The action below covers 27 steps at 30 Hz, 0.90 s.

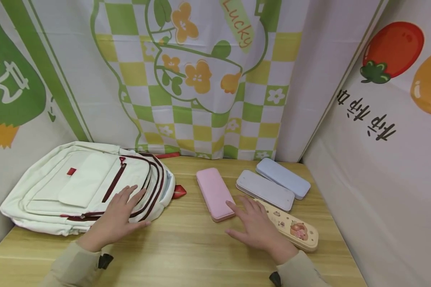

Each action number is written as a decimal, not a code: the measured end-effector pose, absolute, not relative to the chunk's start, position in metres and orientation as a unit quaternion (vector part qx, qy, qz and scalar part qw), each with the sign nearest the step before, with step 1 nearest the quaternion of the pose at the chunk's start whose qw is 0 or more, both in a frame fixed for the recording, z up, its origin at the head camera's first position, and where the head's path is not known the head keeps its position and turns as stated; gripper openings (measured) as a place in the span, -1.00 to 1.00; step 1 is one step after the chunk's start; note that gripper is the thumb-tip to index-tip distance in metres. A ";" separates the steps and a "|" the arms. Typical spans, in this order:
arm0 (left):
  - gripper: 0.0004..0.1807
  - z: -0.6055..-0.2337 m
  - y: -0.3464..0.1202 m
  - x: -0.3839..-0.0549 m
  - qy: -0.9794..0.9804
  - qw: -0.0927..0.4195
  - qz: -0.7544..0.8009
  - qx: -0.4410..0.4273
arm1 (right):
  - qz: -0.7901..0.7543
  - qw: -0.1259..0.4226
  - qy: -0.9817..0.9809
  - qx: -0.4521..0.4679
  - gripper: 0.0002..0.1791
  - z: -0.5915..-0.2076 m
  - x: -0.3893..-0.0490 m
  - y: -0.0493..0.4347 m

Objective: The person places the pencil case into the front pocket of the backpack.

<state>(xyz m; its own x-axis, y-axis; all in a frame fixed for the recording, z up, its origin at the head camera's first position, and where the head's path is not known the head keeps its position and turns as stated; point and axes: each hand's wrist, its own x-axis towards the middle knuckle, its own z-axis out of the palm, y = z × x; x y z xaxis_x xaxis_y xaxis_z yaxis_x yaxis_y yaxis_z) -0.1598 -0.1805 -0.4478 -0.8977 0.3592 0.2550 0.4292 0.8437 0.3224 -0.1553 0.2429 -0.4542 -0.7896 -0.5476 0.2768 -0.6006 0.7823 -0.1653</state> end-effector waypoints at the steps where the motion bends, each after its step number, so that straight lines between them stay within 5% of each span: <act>1: -0.04 -0.448 -0.182 -0.160 -0.955 0.096 -0.194 -0.204 | 0.122 0.108 -0.939 0.302 -0.20 -0.454 -0.155 0.245; 27: -0.32 -0.448 -0.204 -0.167 -0.953 0.100 -0.250 -0.140 | 0.178 0.103 -0.964 0.168 -0.29 -0.449 -0.139 0.333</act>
